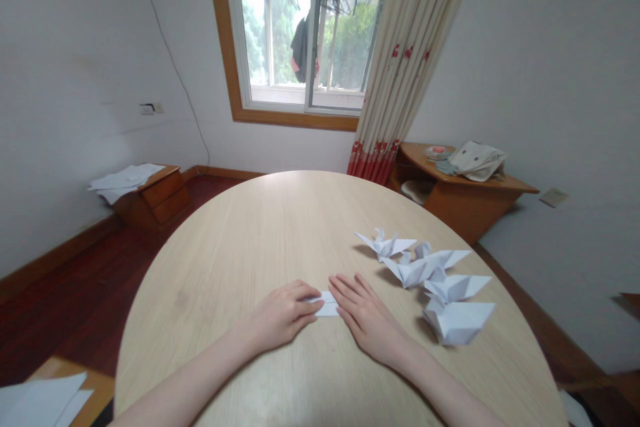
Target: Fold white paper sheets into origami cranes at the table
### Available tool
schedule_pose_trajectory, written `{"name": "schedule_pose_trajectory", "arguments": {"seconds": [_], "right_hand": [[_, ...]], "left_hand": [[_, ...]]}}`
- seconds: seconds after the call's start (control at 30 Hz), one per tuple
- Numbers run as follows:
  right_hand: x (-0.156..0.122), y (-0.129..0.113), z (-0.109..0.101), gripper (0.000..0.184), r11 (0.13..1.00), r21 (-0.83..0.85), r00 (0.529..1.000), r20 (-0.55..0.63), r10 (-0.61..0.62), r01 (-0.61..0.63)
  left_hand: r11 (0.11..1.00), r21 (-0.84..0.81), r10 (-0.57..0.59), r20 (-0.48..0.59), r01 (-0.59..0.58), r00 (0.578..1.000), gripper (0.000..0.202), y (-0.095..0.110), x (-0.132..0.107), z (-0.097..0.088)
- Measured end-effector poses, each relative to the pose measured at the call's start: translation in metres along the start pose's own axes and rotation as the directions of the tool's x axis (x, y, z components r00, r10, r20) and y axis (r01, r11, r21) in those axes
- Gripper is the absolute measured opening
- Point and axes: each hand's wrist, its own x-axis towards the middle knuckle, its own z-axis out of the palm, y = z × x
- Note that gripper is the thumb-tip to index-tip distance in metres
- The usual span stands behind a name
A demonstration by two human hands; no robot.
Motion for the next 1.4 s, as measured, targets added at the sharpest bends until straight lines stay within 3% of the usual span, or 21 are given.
{"name": "schedule_pose_trajectory", "arguments": {"seconds": [0.23,0.57,0.97,1.4], "right_hand": [[-0.001,-0.005,0.000,0.043,0.990,0.093,0.994,-0.046,-0.100,0.104],[0.000,-0.009,-0.004,0.036,0.979,0.100,0.981,-0.102,-0.167,0.177],[0.000,-0.011,0.000,0.033,0.965,0.176,0.975,-0.145,-0.171,0.195],[0.000,-0.012,-0.002,0.031,0.950,0.283,0.988,-0.115,-0.099,0.128]], "left_hand": [[0.999,-0.048,-0.009,0.015,0.010,1.000,0.027,0.000,-0.001,-0.002],[0.999,-0.042,-0.017,0.036,0.018,0.999,0.026,0.000,-0.001,-0.004],[0.997,-0.073,-0.002,0.011,0.002,1.000,0.021,0.004,0.001,-0.006],[0.997,-0.069,-0.033,0.002,0.033,0.999,0.020,0.008,0.001,-0.006]]}}
